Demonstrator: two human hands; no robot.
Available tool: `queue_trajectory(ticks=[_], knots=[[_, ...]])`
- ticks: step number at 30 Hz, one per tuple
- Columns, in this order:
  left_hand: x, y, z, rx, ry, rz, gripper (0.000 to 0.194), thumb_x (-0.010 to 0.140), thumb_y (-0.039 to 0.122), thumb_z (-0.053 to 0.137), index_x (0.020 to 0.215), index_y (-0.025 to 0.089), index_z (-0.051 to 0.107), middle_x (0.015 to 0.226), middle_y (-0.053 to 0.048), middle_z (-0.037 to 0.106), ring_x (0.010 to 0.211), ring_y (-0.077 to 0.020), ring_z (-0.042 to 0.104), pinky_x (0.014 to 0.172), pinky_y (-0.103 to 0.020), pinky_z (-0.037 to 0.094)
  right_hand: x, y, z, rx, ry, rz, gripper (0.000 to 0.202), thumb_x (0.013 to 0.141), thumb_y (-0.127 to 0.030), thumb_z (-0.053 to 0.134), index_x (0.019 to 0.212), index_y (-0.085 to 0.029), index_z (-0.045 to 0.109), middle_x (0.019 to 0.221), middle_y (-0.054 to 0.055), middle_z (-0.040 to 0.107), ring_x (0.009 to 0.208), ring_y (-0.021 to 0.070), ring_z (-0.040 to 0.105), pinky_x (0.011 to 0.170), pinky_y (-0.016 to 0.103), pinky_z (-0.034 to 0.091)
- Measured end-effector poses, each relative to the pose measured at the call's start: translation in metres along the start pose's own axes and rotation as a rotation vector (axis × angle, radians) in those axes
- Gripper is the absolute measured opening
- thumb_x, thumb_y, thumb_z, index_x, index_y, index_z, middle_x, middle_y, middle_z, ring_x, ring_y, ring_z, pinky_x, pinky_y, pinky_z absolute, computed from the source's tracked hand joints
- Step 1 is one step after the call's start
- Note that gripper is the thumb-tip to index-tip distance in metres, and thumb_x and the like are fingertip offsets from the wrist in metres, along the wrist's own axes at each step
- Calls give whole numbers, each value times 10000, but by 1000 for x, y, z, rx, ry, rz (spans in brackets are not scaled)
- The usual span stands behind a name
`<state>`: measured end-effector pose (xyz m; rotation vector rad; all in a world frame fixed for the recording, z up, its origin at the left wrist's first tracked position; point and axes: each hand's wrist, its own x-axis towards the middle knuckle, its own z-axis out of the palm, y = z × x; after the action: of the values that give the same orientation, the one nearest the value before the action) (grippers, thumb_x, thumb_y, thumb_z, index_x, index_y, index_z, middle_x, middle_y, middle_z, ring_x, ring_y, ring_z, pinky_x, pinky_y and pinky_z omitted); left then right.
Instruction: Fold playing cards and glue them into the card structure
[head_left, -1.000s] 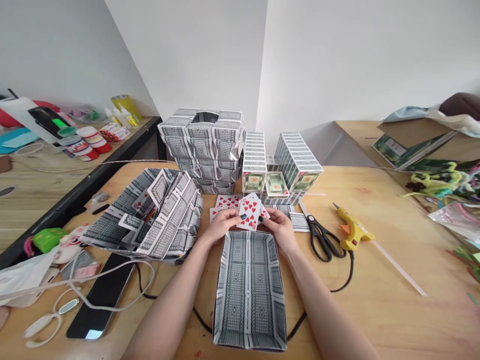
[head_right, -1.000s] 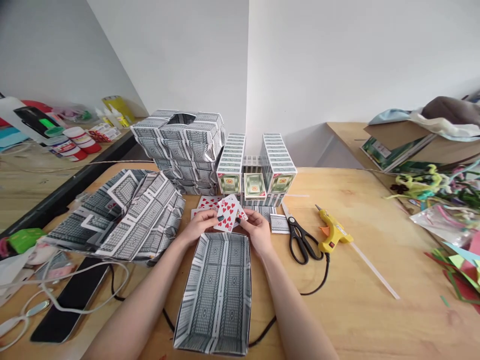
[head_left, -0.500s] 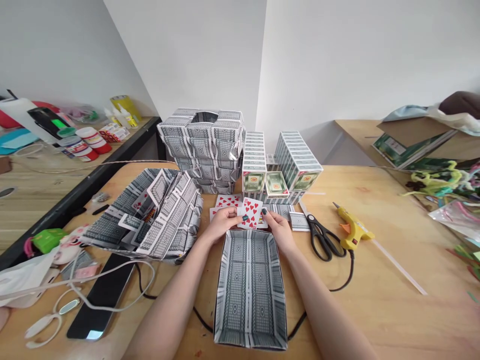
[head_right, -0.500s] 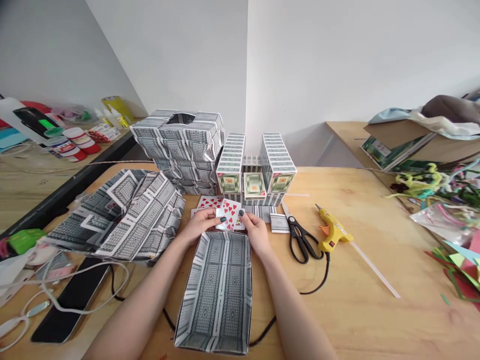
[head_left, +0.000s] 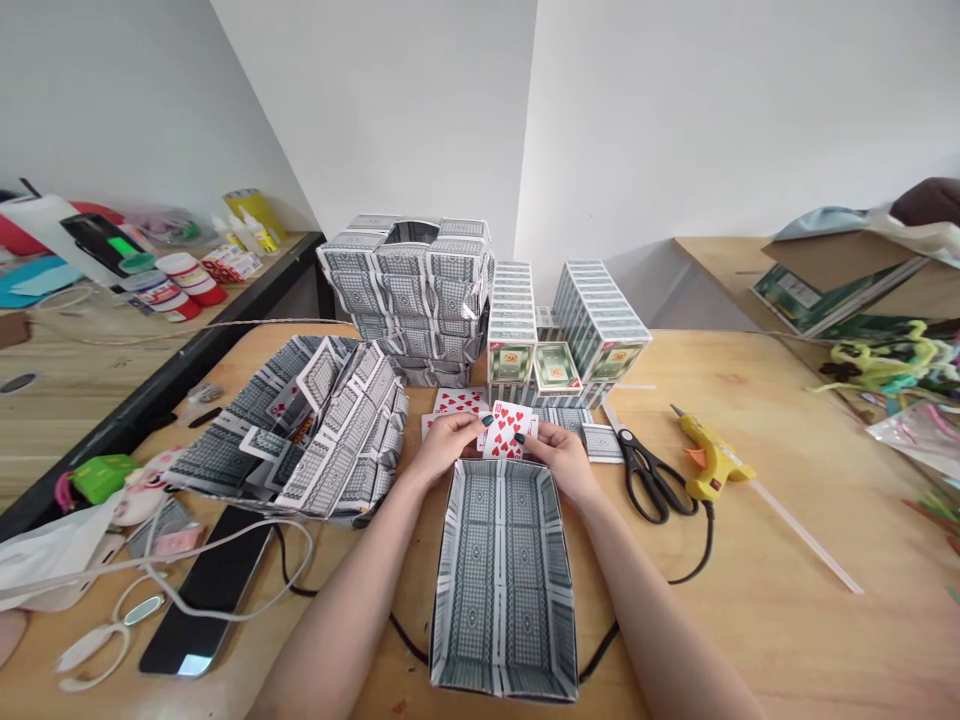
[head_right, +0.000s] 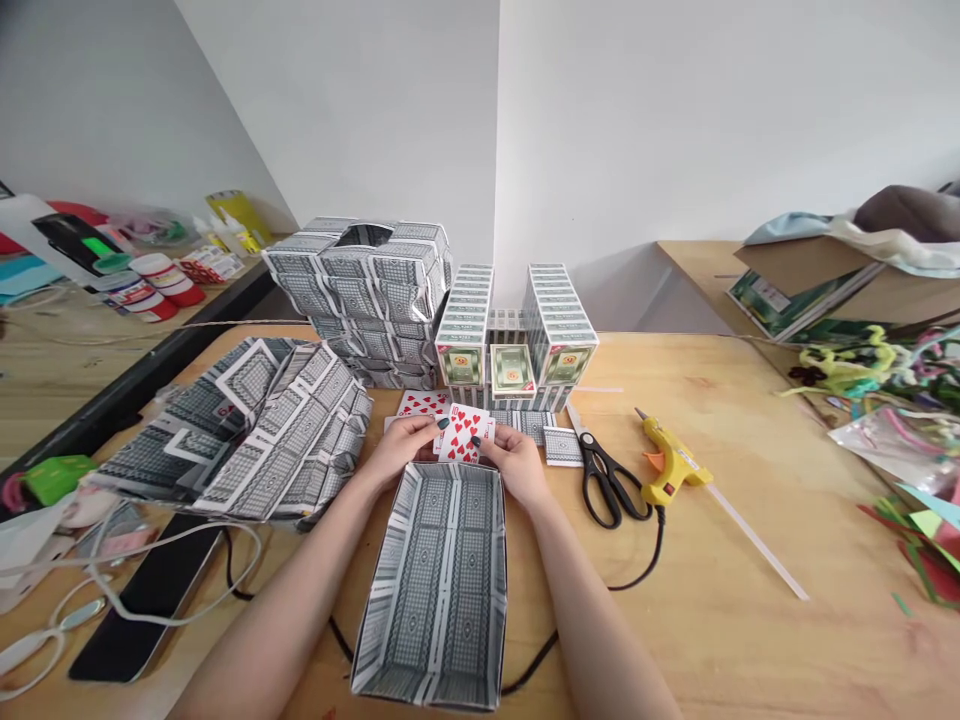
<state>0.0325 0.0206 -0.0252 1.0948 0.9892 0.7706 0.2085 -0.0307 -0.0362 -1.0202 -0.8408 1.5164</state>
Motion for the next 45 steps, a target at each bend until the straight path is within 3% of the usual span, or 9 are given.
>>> queue_trajectory(ticks=[5,9,14,18,24,32,38,45], knots=[[2,-3,0,-46,53,4,264,636,342,664,805,141,637,733,1,640,639,-140,598,634,-312,513,0,1,1,21,0,5,295,620,-358,713,841,-171,658,755,36,700,651,208,646,641,329,504],[4,-5,-3,70,21,31,242,629,305,670,797,131,653,760,-26,665,684,-161,617,635,-283,500,1,4,0,-13,25,0,266,632,-372,701,800,-172,650,721,30,693,623,200,638,628,327,500],[5,-3,-2,145,76,86,202,635,272,660,785,138,663,743,-17,673,668,-145,616,626,-249,494,2,5,-2,-120,58,-41,267,669,-417,659,741,-160,638,699,34,680,620,191,623,587,300,485],[3,0,-1,-7,125,-4,242,638,262,663,849,144,661,778,-33,684,664,-165,631,612,-292,520,1,5,-3,-146,65,-47,306,664,-461,646,723,-161,629,677,32,673,608,188,614,563,292,477],[0,1,-1,-218,45,-93,272,674,218,654,934,139,647,822,-56,695,741,-187,652,735,-361,525,2,5,-1,-98,62,-29,330,643,-474,659,753,-165,623,670,36,667,585,191,610,587,319,493],[0,4,1,-189,1,-108,263,691,233,651,944,159,661,885,-43,688,755,-170,647,714,-312,527,-1,4,1,-106,94,-52,308,641,-474,659,716,-178,614,631,19,663,558,186,606,550,301,483],[1,0,-2,-155,-49,-106,326,668,280,675,967,153,651,881,-51,687,762,-179,645,748,-345,511,-1,6,0,-127,109,-69,301,645,-475,654,725,-187,617,676,30,677,585,199,615,563,315,486],[1,-2,-4,-126,-152,-111,364,666,311,679,996,164,636,911,-51,681,783,-174,637,765,-328,491,-1,6,0,-186,147,-78,315,633,-470,662,764,-183,647,641,32,668,594,210,610,551,311,479]])
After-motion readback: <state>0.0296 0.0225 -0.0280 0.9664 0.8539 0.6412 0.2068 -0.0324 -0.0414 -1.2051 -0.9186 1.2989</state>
